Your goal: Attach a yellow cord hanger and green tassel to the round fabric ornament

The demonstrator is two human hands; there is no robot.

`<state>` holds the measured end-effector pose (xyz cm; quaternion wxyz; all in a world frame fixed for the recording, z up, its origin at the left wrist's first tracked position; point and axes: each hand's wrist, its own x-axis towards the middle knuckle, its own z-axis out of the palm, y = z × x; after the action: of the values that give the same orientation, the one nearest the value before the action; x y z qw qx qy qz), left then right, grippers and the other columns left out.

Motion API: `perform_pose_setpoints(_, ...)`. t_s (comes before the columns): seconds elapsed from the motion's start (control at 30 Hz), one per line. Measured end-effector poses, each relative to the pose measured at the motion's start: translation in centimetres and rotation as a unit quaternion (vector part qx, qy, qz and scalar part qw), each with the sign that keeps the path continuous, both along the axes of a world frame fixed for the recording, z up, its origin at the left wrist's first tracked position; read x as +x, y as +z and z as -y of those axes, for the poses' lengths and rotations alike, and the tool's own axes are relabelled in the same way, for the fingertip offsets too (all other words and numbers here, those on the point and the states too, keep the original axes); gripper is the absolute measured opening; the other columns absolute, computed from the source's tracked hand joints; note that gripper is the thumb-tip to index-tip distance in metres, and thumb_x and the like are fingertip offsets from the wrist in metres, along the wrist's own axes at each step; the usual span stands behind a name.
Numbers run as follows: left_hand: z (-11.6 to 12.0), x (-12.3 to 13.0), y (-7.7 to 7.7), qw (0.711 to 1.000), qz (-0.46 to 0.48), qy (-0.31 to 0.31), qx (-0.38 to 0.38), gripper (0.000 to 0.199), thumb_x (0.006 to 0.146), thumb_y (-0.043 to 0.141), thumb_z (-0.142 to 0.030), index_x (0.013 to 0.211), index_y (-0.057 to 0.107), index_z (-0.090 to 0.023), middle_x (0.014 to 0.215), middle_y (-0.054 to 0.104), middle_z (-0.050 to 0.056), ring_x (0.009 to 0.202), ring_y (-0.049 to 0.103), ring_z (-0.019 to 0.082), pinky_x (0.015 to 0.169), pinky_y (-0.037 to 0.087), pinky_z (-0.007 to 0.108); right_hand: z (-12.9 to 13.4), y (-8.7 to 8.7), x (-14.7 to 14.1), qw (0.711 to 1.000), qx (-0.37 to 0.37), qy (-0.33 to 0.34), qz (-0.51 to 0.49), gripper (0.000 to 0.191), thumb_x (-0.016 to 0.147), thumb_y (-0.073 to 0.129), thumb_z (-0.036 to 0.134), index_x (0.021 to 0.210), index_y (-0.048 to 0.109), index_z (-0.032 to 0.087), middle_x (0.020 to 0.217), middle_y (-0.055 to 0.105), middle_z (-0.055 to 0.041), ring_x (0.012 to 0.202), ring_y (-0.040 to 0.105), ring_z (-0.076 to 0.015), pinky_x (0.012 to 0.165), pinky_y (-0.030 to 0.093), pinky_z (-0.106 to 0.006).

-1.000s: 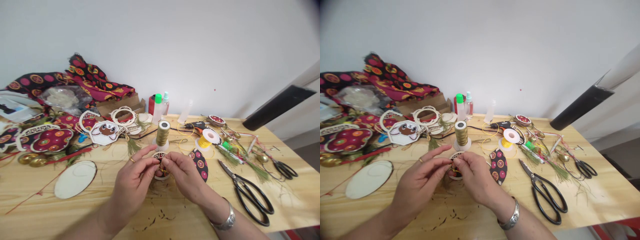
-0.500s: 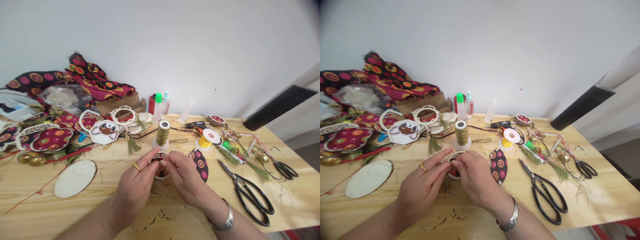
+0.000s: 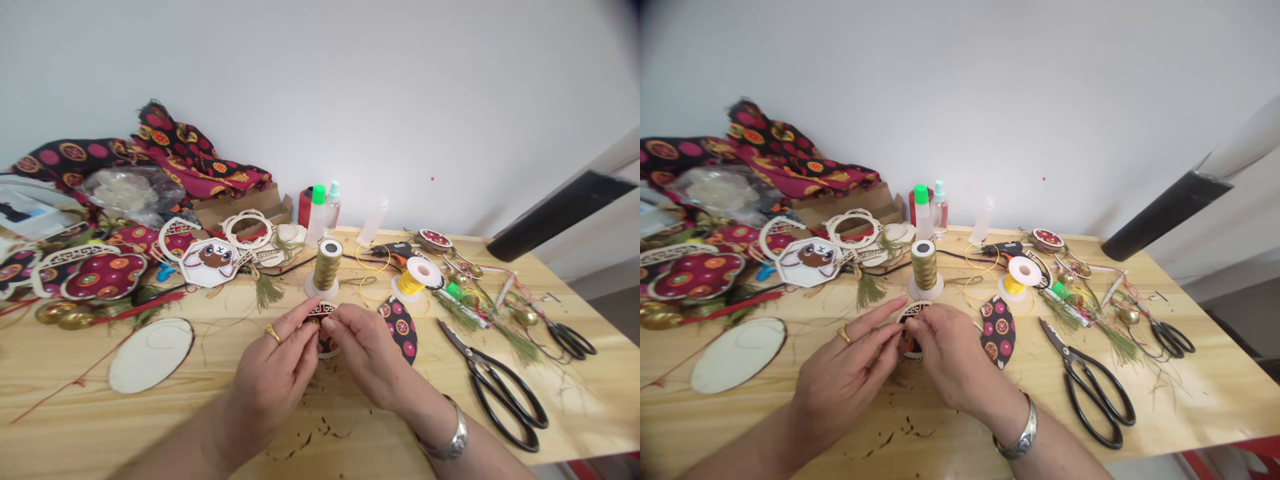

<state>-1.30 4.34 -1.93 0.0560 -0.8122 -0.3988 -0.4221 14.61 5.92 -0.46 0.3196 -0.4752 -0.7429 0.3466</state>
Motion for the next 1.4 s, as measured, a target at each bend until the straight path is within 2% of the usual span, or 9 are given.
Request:
perform_pose_setpoints(0.3, 0.0, -0.1, 0.4, 0.989, 0.083, 0.013, -0.123, 0.017, 0.083, 0.054, -0.011, 0.086, 0.07, -0.011, 0.108, 0.072, 0.016, 0.091, 0.071, 0.017, 0.082, 0.055, 0.019, 0.1, 0.5, 0.0, 0.999, -0.039, 0.014, -0.006, 0.031, 0.096, 0.038, 0.026, 0.069, 0.051, 0.019, 0.068, 0.056, 0.0011, 0.063, 0.049, -0.0114, 0.059, 0.035, -0.023)
perform_pose_setpoints(0.5, -0.1, -0.1, 0.6, 0.978, 0.121, 0.018, -0.17, 0.018, 0.083, 0.055, -0.012, 0.084, 0.072, -0.013, 0.109, 0.072, 0.015, 0.096, 0.069, 0.018, 0.087, 0.053, 0.021, 0.0, 0.6, 0.0, 0.999, -0.037, 0.01, -0.022, 0.031, 0.096, 0.039, 0.025, 0.068, 0.052, 0.019, 0.067, 0.056, 0.0025, 0.063, 0.05, -0.0104, 0.061, 0.037, -0.021)
perform_pose_setpoints(0.63, -0.1, -0.1, 0.8, 0.958, 0.186, 0.022, -0.217, 0.017, 0.082, 0.056, -0.014, 0.084, 0.073, -0.014, 0.111, 0.071, 0.013, 0.095, 0.07, 0.018, 0.085, 0.054, 0.021, 0.1, 0.6, 0.1, 0.998, -0.037, 0.015, -0.042, 0.032, 0.097, 0.038, 0.023, 0.07, 0.055, 0.019, 0.069, 0.06, 0.0019, 0.065, 0.053, -0.0104, 0.064, 0.039, -0.021)
perform_pose_setpoints(0.8, -0.1, 0.0, 1.3, 0.913, 0.281, 0.036, -0.294, 0.014, 0.08, 0.06, -0.021, 0.081, 0.074, -0.019, 0.108, 0.073, 0.008, 0.094, 0.069, 0.018, 0.082, 0.055, 0.023, 0.0, 0.3, 0.2, 0.999, -0.026, -0.021, -0.027, 0.032, 0.096, 0.039, 0.027, 0.07, 0.054, 0.019, 0.069, 0.061, 0.0003, 0.063, 0.051, -0.0116, 0.061, 0.038, -0.023)
perform_pose_setpoints(0.93, -0.3, 0.0, 1.7, 0.874, 0.325, 0.056, -0.358, 0.015, 0.08, 0.061, -0.029, 0.08, 0.074, -0.021, 0.11, 0.073, 0.005, 0.096, 0.068, 0.02, 0.09, 0.052, 0.028, -0.1, 0.2, 0.4, 0.998, -0.003, -0.063, 0.0, 0.032, 0.095, 0.041, 0.03, 0.067, 0.051, 0.018, 0.063, 0.054, 0.0014, 0.058, 0.045, -0.0113, 0.056, 0.034, -0.023)
perform_pose_setpoints(1.03, -0.5, -0.2, 1.8, 0.833, 0.364, 0.061, -0.413, 0.018, 0.079, 0.063, -0.035, 0.08, 0.073, -0.021, 0.114, 0.071, 0.005, 0.095, 0.068, 0.022, 0.088, 0.053, 0.031, -0.2, 0.3, 0.4, 0.998, 0.004, -0.067, -0.006, 0.032, 0.095, 0.04, 0.029, 0.066, 0.048, 0.018, 0.06, 0.048, 0.0031, 0.056, 0.041, -0.0105, 0.054, 0.032, -0.023)
perform_pose_setpoints(1.23, -0.7, -0.5, 1.0, 0.752, 0.463, -0.002, -0.469, 0.019, 0.08, 0.065, -0.036, 0.083, 0.071, -0.018, 0.127, 0.062, 0.007, 0.098, 0.065, 0.023, 0.085, 0.055, 0.033, -0.4, 0.1, 0.4, 0.997, -0.01, -0.069, -0.029, 0.031, 0.095, 0.04, 0.029, 0.066, 0.043, 0.019, 0.06, 0.043, 0.004, 0.056, 0.038, -0.0104, 0.053, 0.03, -0.022)
perform_pose_setpoints(1.4, -0.7, -0.6, 0.9, 0.693, 0.522, -0.042, -0.496, 0.017, 0.08, 0.066, -0.033, 0.084, 0.071, -0.017, 0.127, 0.061, 0.006, 0.083, 0.068, 0.017, 0.08, 0.056, 0.032, -0.3, 0.1, 0.3, 0.997, -0.009, -0.067, -0.034, 0.03, 0.095, 0.04, 0.028, 0.066, 0.045, 0.019, 0.061, 0.043, 0.0039, 0.056, 0.038, -0.0105, 0.053, 0.031, -0.023)
